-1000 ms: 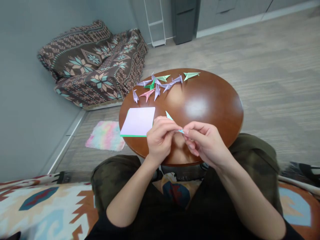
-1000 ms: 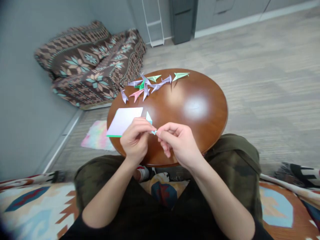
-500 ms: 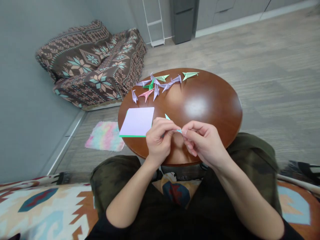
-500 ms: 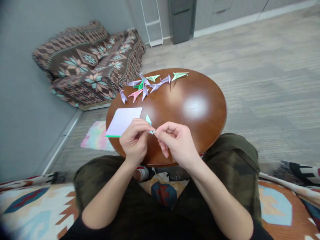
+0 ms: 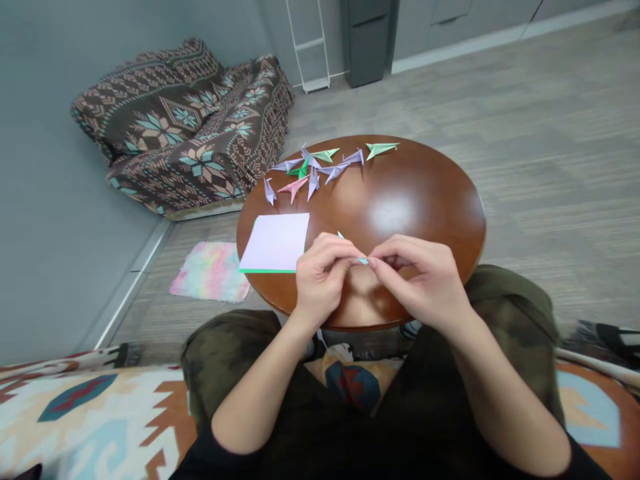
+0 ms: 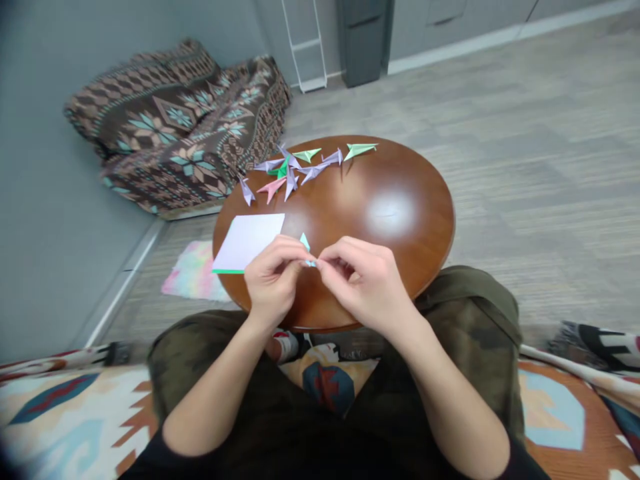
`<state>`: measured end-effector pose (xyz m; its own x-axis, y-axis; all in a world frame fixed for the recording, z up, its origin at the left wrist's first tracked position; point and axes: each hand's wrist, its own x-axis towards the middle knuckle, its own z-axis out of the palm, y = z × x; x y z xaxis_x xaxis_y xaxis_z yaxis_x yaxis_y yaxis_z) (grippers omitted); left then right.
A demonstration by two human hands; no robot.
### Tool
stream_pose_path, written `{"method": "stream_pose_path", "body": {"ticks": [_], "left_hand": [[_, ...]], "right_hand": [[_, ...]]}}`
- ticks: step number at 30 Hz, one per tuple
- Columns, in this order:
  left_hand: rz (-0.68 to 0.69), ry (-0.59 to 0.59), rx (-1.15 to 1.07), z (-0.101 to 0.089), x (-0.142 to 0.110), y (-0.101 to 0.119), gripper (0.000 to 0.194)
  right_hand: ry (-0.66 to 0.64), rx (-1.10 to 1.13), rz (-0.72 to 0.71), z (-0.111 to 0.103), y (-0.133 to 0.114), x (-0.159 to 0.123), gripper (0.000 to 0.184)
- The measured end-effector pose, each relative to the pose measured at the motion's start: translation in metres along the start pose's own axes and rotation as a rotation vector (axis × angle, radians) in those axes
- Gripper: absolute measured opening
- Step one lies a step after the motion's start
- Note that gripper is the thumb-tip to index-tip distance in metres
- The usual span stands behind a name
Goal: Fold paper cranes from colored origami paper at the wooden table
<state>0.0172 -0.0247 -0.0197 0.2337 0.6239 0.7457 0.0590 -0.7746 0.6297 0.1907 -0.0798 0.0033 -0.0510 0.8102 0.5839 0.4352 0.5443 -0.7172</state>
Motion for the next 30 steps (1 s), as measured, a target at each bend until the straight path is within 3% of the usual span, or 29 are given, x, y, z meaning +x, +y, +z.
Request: {"method": "stream_pose_path", "body": {"ticks": [5,16,23,30], "left_hand": [[-0.045,-0.006,-0.012,0.001,-0.001,0.001,0.012],[-0.324,0.01,-0.215,0.009,-0.002,0.008,0.02],[-0.403,0.01,-0.251,0.009,-0.005,0.01,0.019],[-0.552,0.112,-0.309,0.011,-0.007,0.002,0.017]], "right_hand": [[-0.017,-0.048,-0.042,0.001,0.0,0.001,0.015],[-0.023,-0.033,-0.015,0.01,0.005,-0.002,0.003],[0.071,-0.012,0.017,0.018,0.0,-0.001,0.013],[0.088,0.028,0.049,0.021,0.004,-0.003,0.012]]}}
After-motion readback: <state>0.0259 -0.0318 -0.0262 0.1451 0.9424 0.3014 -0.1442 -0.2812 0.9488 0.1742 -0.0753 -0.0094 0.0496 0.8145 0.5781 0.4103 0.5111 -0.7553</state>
